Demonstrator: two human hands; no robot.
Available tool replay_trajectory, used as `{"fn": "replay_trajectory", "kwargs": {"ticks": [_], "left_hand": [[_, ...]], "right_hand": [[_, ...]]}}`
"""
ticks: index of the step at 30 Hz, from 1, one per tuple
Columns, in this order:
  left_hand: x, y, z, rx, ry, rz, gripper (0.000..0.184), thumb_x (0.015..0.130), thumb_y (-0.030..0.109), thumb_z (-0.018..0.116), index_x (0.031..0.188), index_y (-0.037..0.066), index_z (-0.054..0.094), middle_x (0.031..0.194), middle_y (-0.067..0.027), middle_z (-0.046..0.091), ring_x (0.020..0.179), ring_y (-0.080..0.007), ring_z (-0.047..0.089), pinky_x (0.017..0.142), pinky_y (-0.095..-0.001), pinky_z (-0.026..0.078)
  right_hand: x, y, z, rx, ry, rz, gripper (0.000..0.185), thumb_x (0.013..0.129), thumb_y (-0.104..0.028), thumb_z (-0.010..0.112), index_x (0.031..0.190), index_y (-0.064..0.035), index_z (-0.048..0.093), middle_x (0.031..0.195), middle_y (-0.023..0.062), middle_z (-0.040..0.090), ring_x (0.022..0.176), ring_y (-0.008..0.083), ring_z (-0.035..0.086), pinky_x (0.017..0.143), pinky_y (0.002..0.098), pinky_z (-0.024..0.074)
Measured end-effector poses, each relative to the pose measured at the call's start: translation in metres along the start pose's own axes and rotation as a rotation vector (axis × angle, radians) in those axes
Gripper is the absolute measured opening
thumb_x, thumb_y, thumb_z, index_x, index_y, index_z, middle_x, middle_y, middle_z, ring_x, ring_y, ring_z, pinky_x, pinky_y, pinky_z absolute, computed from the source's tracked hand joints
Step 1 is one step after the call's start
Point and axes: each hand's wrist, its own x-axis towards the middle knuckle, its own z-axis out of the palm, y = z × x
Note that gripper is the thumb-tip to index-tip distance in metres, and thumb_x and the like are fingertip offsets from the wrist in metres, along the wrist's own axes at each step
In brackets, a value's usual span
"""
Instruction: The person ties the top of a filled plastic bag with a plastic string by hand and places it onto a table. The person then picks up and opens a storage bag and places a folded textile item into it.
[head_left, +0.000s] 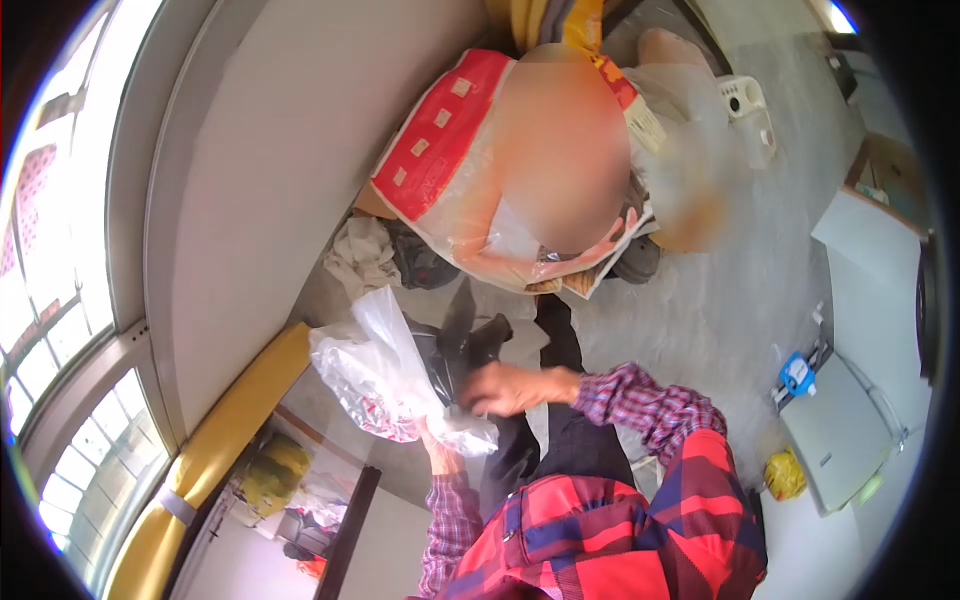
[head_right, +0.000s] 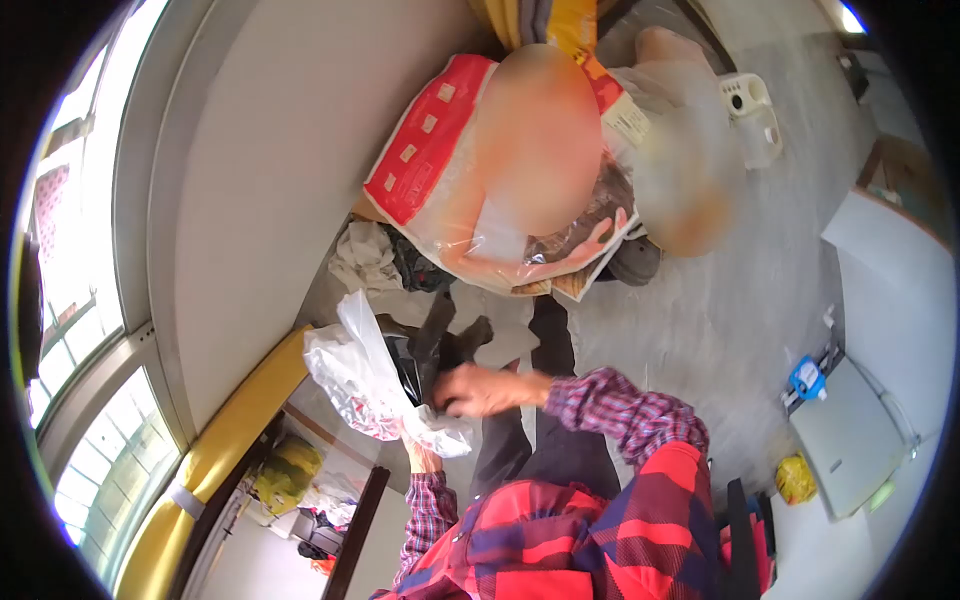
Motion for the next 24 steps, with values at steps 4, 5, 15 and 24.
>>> {"fn": "replay_trajectory", "kwargs": {"ticks": [4,5,15,24], "left_hand": [[0.019,0.002,0.099,0.452,0.840,0.180,0.054,0.079,0.049,0.042,0.111,0.005,0.043,0.097,-0.0120,0.050,0.086,-0.0240,0.051,0.071,-0.0358,0.046],[0.015,0.006,0.093,0.458,0.844,0.178,0.054,0.079,0.049,0.042,0.111,0.005,0.043,0.097,-0.0120,0.050,0.086,-0.0240,0.051,0.071,-0.0358,0.046],[0.015,0.022,0.086,0.518,0.837,0.229,0.049,0.078,0.046,0.047,0.108,0.007,0.046,0.100,-0.0093,0.050,0.086,-0.0232,0.051,0.070,-0.0362,0.046],[0.057,-0.005,0.120,0.765,0.737,0.157,0.035,0.082,0.030,0.047,0.107,0.006,0.046,0.098,-0.0057,0.049,0.085,-0.0163,0.051,0.067,-0.0310,0.045]], "right_hand": [[-0.063,0.045,-0.103,-0.321,0.911,0.473,0.028,0.069,-0.012,0.060,0.095,-0.0046,0.051,0.085,0.0126,0.055,0.076,0.0282,0.055,0.068,0.0350,0.0430],[-0.077,0.040,-0.145,-0.860,0.997,0.461,0.040,0.068,-0.013,0.061,0.103,-0.0018,0.047,0.094,0.0154,0.053,0.085,0.0315,0.052,0.078,0.0392,0.0394],[-0.114,0.077,-0.288,-0.750,1.125,1.108,0.058,0.060,-0.040,0.068,0.102,-0.0037,0.051,0.095,0.0191,0.056,0.090,0.0316,0.053,0.075,0.0362,0.0417],[0.002,0.037,-0.026,-0.243,0.085,-0.020,0.018,0.071,-0.011,0.057,0.089,-0.0060,0.061,0.118,0.0132,0.043,0.113,0.0306,0.037,0.094,0.0387,0.0305]]}}
